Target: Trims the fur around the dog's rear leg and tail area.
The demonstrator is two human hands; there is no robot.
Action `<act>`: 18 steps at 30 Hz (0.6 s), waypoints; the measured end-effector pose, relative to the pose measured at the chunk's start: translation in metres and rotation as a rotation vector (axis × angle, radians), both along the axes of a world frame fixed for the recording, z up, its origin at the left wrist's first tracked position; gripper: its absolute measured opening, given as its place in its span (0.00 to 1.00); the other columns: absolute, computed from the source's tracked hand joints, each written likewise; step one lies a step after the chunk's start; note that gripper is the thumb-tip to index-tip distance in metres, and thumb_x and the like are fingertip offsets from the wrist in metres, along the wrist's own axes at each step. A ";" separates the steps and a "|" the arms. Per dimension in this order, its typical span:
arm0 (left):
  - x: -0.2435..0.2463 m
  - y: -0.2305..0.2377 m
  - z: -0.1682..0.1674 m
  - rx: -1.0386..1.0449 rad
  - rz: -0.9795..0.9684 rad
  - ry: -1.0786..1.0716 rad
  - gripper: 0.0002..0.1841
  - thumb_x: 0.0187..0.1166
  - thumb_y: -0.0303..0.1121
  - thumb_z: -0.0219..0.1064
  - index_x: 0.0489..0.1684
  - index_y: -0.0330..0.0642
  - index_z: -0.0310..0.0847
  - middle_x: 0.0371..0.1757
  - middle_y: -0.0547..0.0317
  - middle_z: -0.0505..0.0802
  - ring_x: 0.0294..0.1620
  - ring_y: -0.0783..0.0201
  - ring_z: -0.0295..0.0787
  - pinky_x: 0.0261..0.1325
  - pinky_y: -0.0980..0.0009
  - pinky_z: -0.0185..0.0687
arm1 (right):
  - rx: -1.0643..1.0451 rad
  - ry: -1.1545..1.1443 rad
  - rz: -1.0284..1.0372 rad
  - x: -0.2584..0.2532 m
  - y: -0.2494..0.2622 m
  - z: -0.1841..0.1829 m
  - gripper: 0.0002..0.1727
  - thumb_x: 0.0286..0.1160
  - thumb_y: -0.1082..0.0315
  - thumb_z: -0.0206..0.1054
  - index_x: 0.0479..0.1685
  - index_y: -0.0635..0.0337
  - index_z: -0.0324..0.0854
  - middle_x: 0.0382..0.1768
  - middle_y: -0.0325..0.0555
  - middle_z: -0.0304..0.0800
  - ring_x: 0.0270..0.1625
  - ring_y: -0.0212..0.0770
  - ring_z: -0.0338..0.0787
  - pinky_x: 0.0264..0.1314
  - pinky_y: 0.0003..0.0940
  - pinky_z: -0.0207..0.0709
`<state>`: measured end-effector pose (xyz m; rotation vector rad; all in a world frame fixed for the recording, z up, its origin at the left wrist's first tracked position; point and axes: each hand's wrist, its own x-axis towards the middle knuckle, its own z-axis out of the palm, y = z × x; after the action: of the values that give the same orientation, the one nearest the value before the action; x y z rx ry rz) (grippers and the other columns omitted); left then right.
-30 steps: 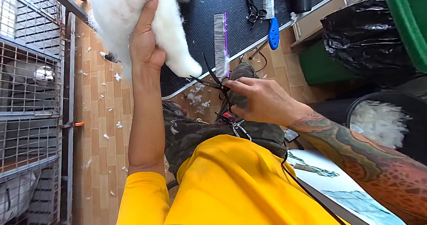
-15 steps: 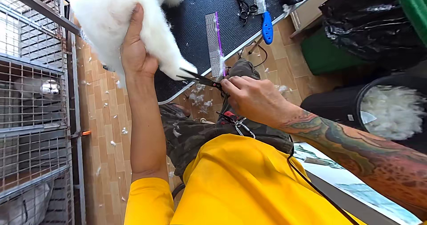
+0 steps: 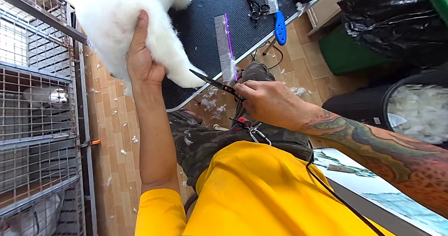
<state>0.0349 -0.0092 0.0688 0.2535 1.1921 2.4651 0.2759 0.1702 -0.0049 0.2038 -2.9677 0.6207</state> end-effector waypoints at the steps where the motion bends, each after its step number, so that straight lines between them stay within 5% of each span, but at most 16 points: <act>1: 0.000 0.000 0.001 -0.002 -0.002 0.004 0.14 0.90 0.35 0.58 0.68 0.41 0.71 0.57 0.47 0.89 0.61 0.54 0.89 0.67 0.51 0.86 | 0.002 0.007 0.012 0.000 0.002 -0.001 0.18 0.61 0.70 0.71 0.53 0.65 0.85 0.35 0.52 0.87 0.33 0.53 0.90 0.29 0.50 0.82; 3: 0.001 0.001 0.001 0.000 -0.002 0.001 0.14 0.90 0.35 0.57 0.67 0.41 0.71 0.57 0.48 0.89 0.61 0.54 0.89 0.66 0.51 0.86 | -0.008 -0.011 0.025 0.000 0.004 -0.001 0.20 0.59 0.66 0.73 0.54 0.63 0.86 0.36 0.50 0.88 0.35 0.51 0.90 0.31 0.50 0.83; 7: 0.002 0.000 0.002 0.008 0.007 0.004 0.12 0.91 0.35 0.56 0.65 0.41 0.72 0.56 0.49 0.90 0.61 0.56 0.89 0.66 0.53 0.87 | -0.034 -0.034 0.040 -0.002 0.008 0.002 0.18 0.61 0.74 0.72 0.54 0.64 0.86 0.36 0.51 0.88 0.32 0.51 0.90 0.30 0.49 0.84; 11: 0.002 -0.003 0.003 0.008 0.019 0.014 0.12 0.91 0.35 0.56 0.65 0.42 0.72 0.56 0.49 0.90 0.60 0.56 0.89 0.65 0.53 0.87 | -0.092 -0.027 0.043 -0.004 0.014 0.000 0.25 0.57 0.62 0.74 0.58 0.59 0.87 0.39 0.46 0.88 0.36 0.46 0.90 0.33 0.47 0.83; 14: -0.001 -0.008 -0.001 0.020 0.019 0.029 0.13 0.90 0.36 0.56 0.65 0.42 0.72 0.56 0.49 0.90 0.60 0.55 0.89 0.65 0.52 0.87 | -0.137 -0.029 0.035 -0.007 0.018 0.001 0.21 0.57 0.72 0.73 0.56 0.60 0.87 0.36 0.46 0.88 0.32 0.46 0.90 0.31 0.48 0.84; 18: -0.006 -0.012 -0.003 0.020 -0.010 0.056 0.13 0.91 0.38 0.55 0.65 0.43 0.72 0.55 0.49 0.89 0.58 0.55 0.90 0.62 0.52 0.88 | -0.139 -0.026 0.069 -0.008 0.018 -0.006 0.23 0.54 0.56 0.75 0.53 0.54 0.88 0.34 0.40 0.86 0.33 0.42 0.89 0.30 0.45 0.82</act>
<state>0.0293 -0.0216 0.0661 0.3349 1.1865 2.4775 0.2677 0.1884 -0.0105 0.2890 -2.9377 0.8401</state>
